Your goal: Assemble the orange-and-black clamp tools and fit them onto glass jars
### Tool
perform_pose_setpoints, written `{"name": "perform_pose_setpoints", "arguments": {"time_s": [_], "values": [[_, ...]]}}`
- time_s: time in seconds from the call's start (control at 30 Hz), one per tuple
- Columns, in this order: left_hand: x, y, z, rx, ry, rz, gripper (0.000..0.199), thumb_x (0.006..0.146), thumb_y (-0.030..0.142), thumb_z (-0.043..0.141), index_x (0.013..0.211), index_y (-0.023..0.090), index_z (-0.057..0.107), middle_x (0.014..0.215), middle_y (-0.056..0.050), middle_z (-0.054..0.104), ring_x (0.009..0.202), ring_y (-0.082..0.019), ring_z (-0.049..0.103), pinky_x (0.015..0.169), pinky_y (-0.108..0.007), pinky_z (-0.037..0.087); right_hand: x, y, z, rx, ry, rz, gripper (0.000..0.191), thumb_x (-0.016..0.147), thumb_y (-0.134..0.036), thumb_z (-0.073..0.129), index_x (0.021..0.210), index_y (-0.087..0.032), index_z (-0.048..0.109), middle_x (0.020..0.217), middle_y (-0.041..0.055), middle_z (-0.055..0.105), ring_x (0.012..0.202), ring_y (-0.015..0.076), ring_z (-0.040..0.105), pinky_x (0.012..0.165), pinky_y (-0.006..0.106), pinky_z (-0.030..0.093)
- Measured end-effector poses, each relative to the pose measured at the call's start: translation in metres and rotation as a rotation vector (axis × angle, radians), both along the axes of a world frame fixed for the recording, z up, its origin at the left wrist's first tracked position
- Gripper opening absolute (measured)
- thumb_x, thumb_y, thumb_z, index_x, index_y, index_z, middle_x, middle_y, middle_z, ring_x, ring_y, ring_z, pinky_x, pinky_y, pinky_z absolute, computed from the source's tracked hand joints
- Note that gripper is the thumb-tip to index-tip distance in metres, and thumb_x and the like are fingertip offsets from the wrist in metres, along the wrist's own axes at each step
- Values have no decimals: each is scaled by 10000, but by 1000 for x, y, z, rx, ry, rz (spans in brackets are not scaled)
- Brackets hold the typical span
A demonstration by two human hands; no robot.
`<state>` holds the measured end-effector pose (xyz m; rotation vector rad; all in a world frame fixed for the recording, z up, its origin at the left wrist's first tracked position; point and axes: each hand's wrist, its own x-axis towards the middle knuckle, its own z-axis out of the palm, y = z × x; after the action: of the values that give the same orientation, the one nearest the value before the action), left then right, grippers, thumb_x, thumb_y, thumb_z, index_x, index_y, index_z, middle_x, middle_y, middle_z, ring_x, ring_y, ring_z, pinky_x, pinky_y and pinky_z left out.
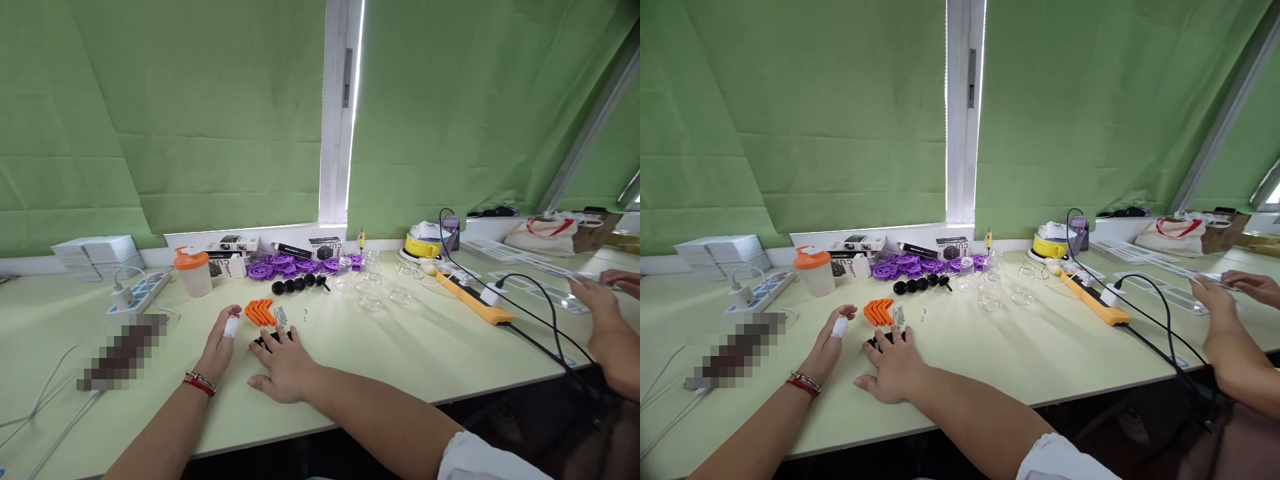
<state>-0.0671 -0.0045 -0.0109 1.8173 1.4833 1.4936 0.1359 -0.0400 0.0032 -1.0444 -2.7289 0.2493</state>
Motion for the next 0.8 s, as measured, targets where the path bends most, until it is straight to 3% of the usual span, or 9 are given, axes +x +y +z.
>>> {"name": "perform_pose_setpoints", "arguments": {"time_s": [0.43, 0.8], "values": [[-3, 0, 0, -40, 14, 6, 430, 895, 508, 332, 1161, 198, 466, 1234, -113, 532, 1167, -256, 501, 1013, -438, 374, 4, -3, 2, -21, 7, 28, 728, 875, -639, 292, 1484, -251, 201, 1552, 116, 157, 1400, 397, 111, 1083, 639, 47], [-5, 2, -2, -65, 56, 10, 454, 884, 518, 334, 1185, 199, 453, 1230, -119, 539, 1158, -266, 506, 1003, -456, 375, 73, -22, 7, -99, -48, 19, 734, 877, -647, 299, 1491, -266, 172, 1563, 95, 108, 1410, 381, 79, 1097, 601, 18]]}}
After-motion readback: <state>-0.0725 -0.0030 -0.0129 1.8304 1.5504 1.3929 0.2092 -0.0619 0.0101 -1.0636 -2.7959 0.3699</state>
